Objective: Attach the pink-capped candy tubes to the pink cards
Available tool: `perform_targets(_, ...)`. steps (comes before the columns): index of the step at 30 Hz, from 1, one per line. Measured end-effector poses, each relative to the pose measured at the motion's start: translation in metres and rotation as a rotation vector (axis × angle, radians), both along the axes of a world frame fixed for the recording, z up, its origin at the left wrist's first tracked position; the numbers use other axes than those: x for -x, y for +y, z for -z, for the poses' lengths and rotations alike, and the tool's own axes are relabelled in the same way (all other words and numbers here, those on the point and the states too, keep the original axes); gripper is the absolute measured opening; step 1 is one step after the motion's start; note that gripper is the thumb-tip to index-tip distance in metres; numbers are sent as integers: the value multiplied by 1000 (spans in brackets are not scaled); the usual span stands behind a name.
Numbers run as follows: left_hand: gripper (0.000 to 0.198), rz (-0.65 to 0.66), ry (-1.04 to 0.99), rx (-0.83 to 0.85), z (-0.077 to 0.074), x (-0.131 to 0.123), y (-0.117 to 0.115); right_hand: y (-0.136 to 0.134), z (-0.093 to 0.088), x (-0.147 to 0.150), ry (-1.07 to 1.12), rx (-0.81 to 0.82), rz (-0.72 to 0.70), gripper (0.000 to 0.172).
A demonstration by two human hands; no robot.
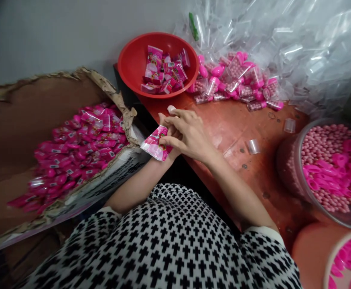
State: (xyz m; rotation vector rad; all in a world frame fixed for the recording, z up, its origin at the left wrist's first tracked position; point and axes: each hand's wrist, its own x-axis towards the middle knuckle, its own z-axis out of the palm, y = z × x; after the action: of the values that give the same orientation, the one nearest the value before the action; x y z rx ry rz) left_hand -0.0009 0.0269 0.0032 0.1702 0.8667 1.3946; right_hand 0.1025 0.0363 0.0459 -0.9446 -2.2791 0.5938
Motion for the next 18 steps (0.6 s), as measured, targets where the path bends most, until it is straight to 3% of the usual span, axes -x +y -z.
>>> perform_targets(2,52,-69,-51,5,0,-7,1,-3,5,4,-40,70,-17,58)
perform_targets(5,53,-103,-142,1,1,-14,1,-7,7,4,-14,191,-24,45)
perform_targets(9,56,-50,-236,-42,5,-21,-3,-13,6,0,79,394,59,27)
perform_targets(12,61,35,-173,-2,7,-27,-4,-19,5,-1,213,459,171,23)
perform_targets(15,63,129,130,-10,9,-22,-2,-17,5,-10,396,558,180,25)
perform_targets(18,51,160,759,-191,13,0,3,-1,10,-32,488,754,119,33)
